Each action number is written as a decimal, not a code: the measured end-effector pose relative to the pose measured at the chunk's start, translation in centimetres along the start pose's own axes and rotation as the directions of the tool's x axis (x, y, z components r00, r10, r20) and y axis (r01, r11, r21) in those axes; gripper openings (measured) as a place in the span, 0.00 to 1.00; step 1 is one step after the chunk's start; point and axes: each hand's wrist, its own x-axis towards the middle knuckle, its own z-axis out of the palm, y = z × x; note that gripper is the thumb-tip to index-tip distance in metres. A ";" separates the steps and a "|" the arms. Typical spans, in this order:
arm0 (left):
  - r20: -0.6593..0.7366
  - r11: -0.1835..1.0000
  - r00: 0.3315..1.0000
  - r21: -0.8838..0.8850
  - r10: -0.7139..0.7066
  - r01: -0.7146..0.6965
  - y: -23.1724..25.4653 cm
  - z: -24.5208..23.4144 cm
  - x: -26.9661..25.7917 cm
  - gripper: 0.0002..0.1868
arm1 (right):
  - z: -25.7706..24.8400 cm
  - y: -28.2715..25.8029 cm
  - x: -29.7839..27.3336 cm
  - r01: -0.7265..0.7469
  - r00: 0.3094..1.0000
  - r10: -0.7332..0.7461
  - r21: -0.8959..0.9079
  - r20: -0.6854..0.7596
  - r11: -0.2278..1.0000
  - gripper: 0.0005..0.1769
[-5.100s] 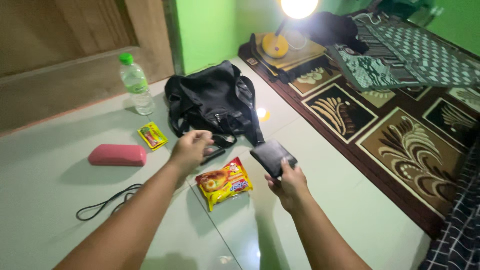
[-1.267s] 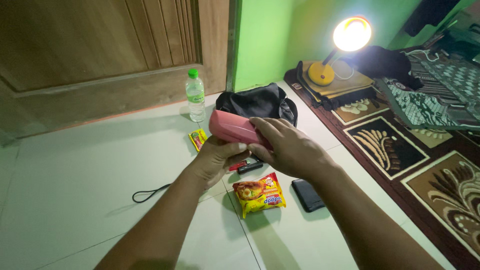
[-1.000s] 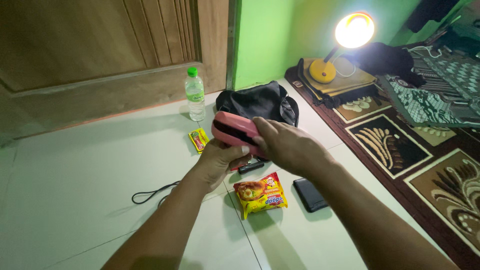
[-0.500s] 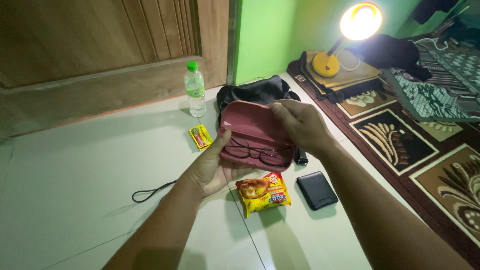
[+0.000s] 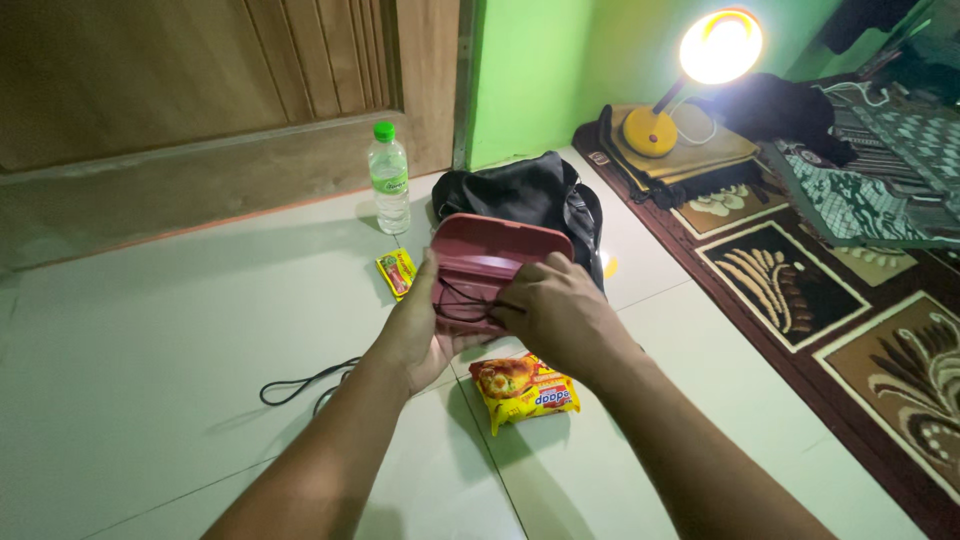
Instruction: The person packs a black backpack on the floor, placing a wallet, glasses case, water bottle, charger with cable, lighter, and snack packets into its compartments, then zips the pockets and handles the glasses case at the end.
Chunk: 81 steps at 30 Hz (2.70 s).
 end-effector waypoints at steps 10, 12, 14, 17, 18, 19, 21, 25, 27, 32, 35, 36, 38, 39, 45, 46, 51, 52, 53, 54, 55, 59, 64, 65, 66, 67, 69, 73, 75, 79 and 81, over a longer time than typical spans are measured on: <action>-0.116 0.997 0.992 0.057 0.051 -0.045 0.9 0.4 -1.0 0.40 | -0.2 0.7 0.7 -0.391 0.811 0.484 0.920 0.330 0.028 0.08; -0.091 0.997 0.994 0.059 0.056 -0.050 0.8 0.2 -1.0 0.40 | -0.9 0.1 0.7 -0.320 0.819 0.414 0.915 0.397 -0.245 0.10; -0.077 0.996 0.995 0.064 0.059 -0.054 0.7 -0.1 -0.9 0.40 | -1.3 -0.8 0.8 -0.285 0.821 0.359 0.863 0.444 -0.417 0.14; -0.110 0.994 0.992 0.092 0.066 -0.056 0.4 -0.3 -0.6 0.39 | -1.7 -1.9 1.0 -0.291 0.810 0.303 0.793 0.502 -0.534 0.18; -0.146 0.992 0.987 0.113 0.072 -0.055 0.4 -0.4 -0.6 0.38 | -1.8 -2.0 1.0 -0.291 0.809 0.278 0.765 0.517 -0.575 0.19; -0.182 0.990 0.980 0.134 0.078 -0.054 0.3 -0.4 -0.5 0.37 | -1.8 -2.1 1.0 -0.290 0.809 0.253 0.735 0.531 -0.613 0.21; -0.182 0.993 0.981 0.108 0.070 -0.051 0.4 -0.3 -0.5 0.36 | -1.8 -2.0 1.1 -0.303 0.725 0.335 0.715 0.602 -0.630 0.22; -0.110 0.995 0.991 0.070 0.076 -0.069 0.6 -0.1 -0.6 0.36 | -1.8 -1.0 0.9 -0.306 0.817 0.247 0.755 0.521 -0.580 0.25; -0.098 0.993 0.992 0.088 0.082 -0.073 0.6 -0.1 -0.3 0.37 | -1.9 -0.5 0.9 -0.299 0.853 0.157 0.712 0.498 -0.635 0.26; -0.073 0.991 0.989 0.028 0.132 -0.130 -0.1 -0.8 0.5 0.34 | -3.1 -0.2 1.5 -0.488 0.753 0.293 0.798 0.590 -0.352 0.15; -0.099 0.985 0.981 -0.024 0.167 -0.170 -0.5 -1.6 1.3 0.29 | -3.0 -0.8 1.9 -0.587 0.740 0.416 0.809 0.529 0.017 0.20; -0.108 0.987 0.982 -0.029 0.157 -0.161 -0.4 -1.7 1.4 0.27 | -3.1 -0.8 2.0 -0.582 0.778 0.430 0.784 0.459 0.216 0.21; -0.104 0.988 0.983 -0.017 0.151 -0.154 -0.6 -1.7 1.4 0.25 | -3.1 -0.9 1.9 -0.556 0.815 0.444 0.717 0.372 0.421 0.20; -0.090 0.988 0.984 0.001 0.156 -0.156 -0.6 -1.8 1.3 0.25 | -2.9 -1.0 1.9 -0.553 0.815 0.461 0.710 0.352 0.435 0.19; -0.111 0.990 0.986 0.086 0.125 -0.115 -0.1 0.1 -0.1 0.25 | -2.7 -0.7 1.1 -0.350 0.934 0.354 0.341 0.053 0.873 0.19; -0.102 0.989 0.987 0.095 0.124 -0.115 -0.1 0.4 -0.2 0.25 | -2.7 -0.7 0.9 -0.313 0.948 0.318 0.281 0.028 0.907 0.19; -0.033 0.993 0.994 0.065 0.100 -0.098 -0.4 1.4 -0.3 0.27 | -2.5 -0.6 0.2 -0.239 0.969 0.244 0.102 -0.047 0.966 0.16; -0.025 0.994 0.995 0.038 0.099 -0.098 -0.5 1.4 -0.2 0.27 | -2.5 -0.6 0.2 -0.242 0.969 0.245 0.072 -0.034 0.968 0.15; 0.013 0.994 0.994 0.007 0.108 -0.108 -0.7 1.4 -0.1 0.27 | -2.4 -0.5 0.1 -0.242 0.969 0.244 0.064 -0.025 0.968 0.14; 0.047 0.993 0.992 -0.021 0.121 -0.120 -0.9 1.4 0.0 0.27 | -2.4 -0.5 0.0 -0.240 0.970 0.242 0.062 -0.018 0.969 0.13; 0.080 0.990 0.988 -0.050 0.134 -0.130 -1.0 1.3 -0.1 0.28 | -2.2 -0.5 0.0 -0.239 0.971 0.239 0.059 -0.010 0.969 0.13; 0.020 0.991 0.991 -0.034 0.132 -0.131 -1.1 1.1 -0.3 0.28 | -1.5 -0.5 -0.2 -0.244 0.968 0.242 0.032 0.064 0.969 0.11; -0.018 0.991 0.991 -0.018 0.136 -0.136 -0.9 1.1 -0.6 0.29 | -0.5 -0.5 -0.7 -0.206 0.978 0.204 0.046 0.048 0.977 0.10; -0.037 0.991 0.990 -0.028 0.133 -0.134 -0.9 1.0 -0.6 0.28 | -0.2 -0.6 -0.8 -0.192 0.981 0.191 0.024 0.025 0.981 0.11; -0.056 0.990 0.990 -0.036 0.131 -0.133 -0.9 1.0 -0.6 0.28 | 0.1 -0.7 -0.9 -0.178 0.984 0.178 0.002 0.002 0.984 0.11; -0.075 0.990 0.989 -0.045 0.129 -0.133 -0.9 0.9 -0.6 0.28 | 0.3 -0.8 -0.9 -0.165 0.986 0.165 -0.021 -0.021 0.986 0.11; -0.037 0.990 0.989 -0.008 0.144 -0.144 -1.0 0.7 -0.5 0.30 | 0.6 -0.8 -1.1 -0.080 0.996 0.078 -0.046 -0.042 0.996 0.12; -0.087 0.991 0.988 0.050 0.125 -0.121 -1.1 0.4 -0.5 0.31 | 0.6 -0.8 -1.9 -0.036 0.995 0.038 0.032 -0.089 0.999 0.16; -0.092 0.989 0.986 0.073 0.136 -0.130 -1.1 0.2 -0.3 0.30 | 0.3 -0.4 -2.2 -0.101 0.953 0.095 -0.008 -0.287 0.995 0.14; -0.135 0.985 0.981 0.121 0.139 -0.123 -0.9 -0.6 -0.2 0.28 | -0.5 1.3 -1.4 -0.248 0.780 0.206 0.011 -0.591 0.969 0.20; -0.151 0.983 0.980 0.150 0.131 -0.108 -1.1 -0.7 -0.2 0.32 | -1.0 2.4 -0.1 -0.474 0.770 0.634 0.602 -0.071 0.642 0.23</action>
